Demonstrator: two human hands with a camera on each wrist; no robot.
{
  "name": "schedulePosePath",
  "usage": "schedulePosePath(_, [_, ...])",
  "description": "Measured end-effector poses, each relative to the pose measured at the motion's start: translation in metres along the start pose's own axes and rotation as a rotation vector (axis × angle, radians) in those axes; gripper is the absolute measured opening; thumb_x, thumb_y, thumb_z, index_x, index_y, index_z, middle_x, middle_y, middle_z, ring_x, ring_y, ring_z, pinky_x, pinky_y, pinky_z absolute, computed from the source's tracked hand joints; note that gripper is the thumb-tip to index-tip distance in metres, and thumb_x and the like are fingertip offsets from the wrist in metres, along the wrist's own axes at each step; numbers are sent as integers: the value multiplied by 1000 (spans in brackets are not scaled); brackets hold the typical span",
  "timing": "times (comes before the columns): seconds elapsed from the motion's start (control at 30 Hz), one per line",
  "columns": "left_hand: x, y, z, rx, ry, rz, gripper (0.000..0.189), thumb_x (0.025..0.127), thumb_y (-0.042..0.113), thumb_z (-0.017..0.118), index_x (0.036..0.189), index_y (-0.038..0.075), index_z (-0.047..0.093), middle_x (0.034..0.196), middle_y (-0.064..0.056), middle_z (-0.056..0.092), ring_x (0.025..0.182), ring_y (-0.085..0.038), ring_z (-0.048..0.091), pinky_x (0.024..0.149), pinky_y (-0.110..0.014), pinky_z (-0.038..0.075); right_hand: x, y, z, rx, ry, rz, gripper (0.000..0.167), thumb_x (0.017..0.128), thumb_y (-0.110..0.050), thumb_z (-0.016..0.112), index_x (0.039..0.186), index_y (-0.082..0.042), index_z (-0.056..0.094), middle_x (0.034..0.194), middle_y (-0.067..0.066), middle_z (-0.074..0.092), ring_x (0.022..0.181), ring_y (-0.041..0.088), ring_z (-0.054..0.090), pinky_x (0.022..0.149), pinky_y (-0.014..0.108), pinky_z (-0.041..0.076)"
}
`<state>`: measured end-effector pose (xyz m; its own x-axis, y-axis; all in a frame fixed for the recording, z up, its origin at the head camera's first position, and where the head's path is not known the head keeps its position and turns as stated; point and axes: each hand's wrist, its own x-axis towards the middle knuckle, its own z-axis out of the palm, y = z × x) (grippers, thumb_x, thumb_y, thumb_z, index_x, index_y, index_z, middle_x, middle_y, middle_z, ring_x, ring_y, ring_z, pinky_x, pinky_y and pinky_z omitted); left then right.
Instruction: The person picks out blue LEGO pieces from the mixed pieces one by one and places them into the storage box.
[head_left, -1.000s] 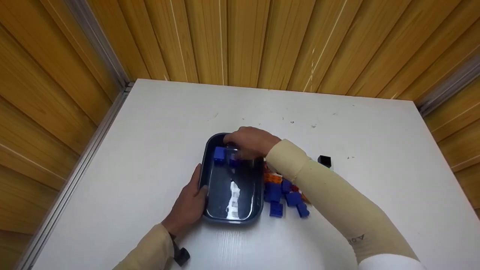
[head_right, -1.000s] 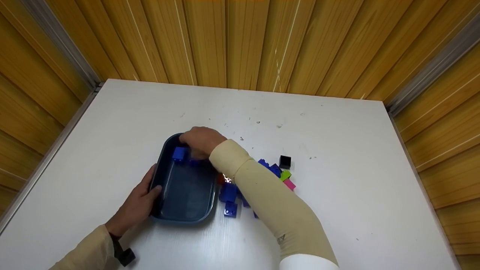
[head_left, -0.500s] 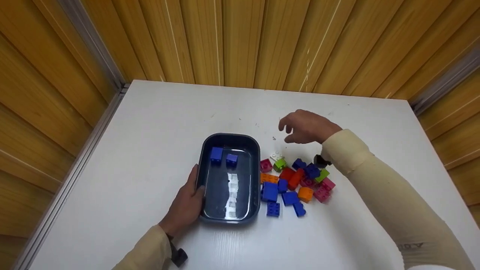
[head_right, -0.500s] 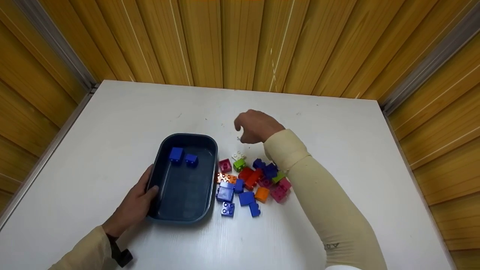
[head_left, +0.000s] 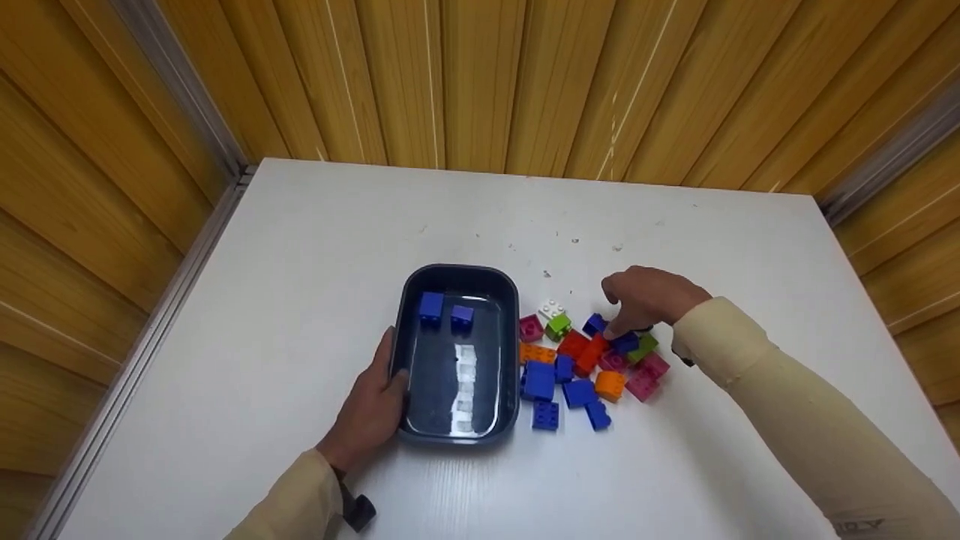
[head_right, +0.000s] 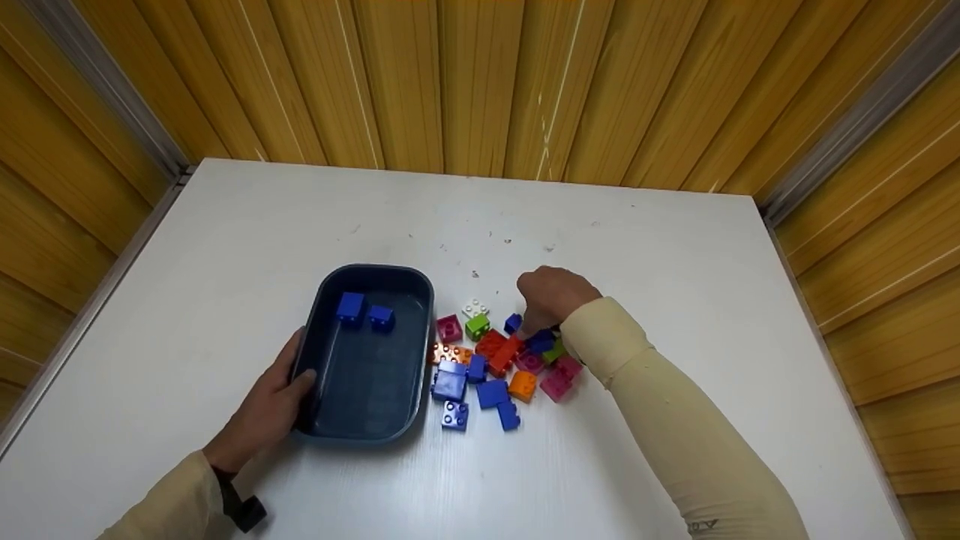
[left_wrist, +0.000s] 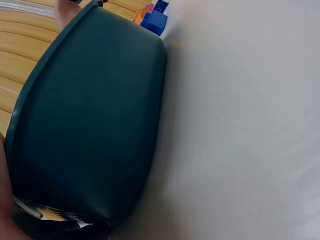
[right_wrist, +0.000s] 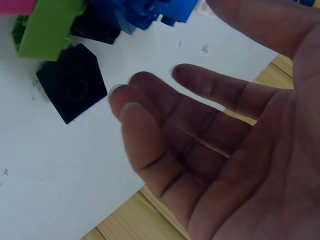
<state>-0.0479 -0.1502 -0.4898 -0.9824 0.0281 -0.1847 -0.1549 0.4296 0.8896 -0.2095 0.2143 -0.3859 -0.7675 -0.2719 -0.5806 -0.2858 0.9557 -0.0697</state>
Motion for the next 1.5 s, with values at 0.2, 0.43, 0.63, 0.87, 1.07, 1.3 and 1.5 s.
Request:
schedulePosePath(0.2, [3,3,-1,12,0,8,68,109,14,38,169,9,6,175,-13,17,163,-30,15,132,-52,14,0,-1,2,7,-29,14,45,85,-39,85,111,-6,69,97,10,70,85,25,65,76,43,58])
schedulePosePath(0.43, [4,5,-2,21,1,19,68,109,13,39,168,7,7,175,-15,18,163,-32,16,131,-54,15,2,-5,3,4,-65,17,33,86,-30,84,107,-7,71,95,9,72,84,25,67,73,42,59])
schedulePosePath(0.63, [6,6,-4,11,0,25,68,109,14,38,169,8,5,175,-14,18,163,-31,16,131,-54,16,2,-5,1,8,-86,29,21,84,-18,81,101,-8,72,90,8,71,80,25,67,68,38,60])
schedulePosePath(0.87, [7,6,-5,16,7,19,69,108,13,39,168,8,7,175,-16,18,163,-33,16,131,-55,15,0,-8,-5,9,-85,10,19,84,-15,82,100,-10,73,89,6,72,78,25,67,69,38,60])
schedulePosePath(1.07, [6,4,-6,16,8,9,69,109,14,39,169,9,6,175,-15,17,163,-31,15,131,-54,15,-2,-12,-13,-14,-85,-14,17,85,-16,83,99,-11,74,89,6,72,78,23,68,75,43,62])
schedulePosePath(1.3, [-1,0,0,20,8,12,68,108,11,39,168,5,9,174,-19,20,162,-36,18,130,-57,16,-5,-17,-16,-40,-84,-51,15,87,-18,82,98,-11,74,88,6,73,75,22,71,75,43,63])
schedulePosePath(1.5, [1,1,-2,14,11,13,68,108,12,38,168,5,7,174,-18,19,162,-34,17,131,-56,15,-7,-27,-26,-85,-42,-95,12,88,-19,80,95,-11,74,83,5,71,71,21,68,68,38,60])
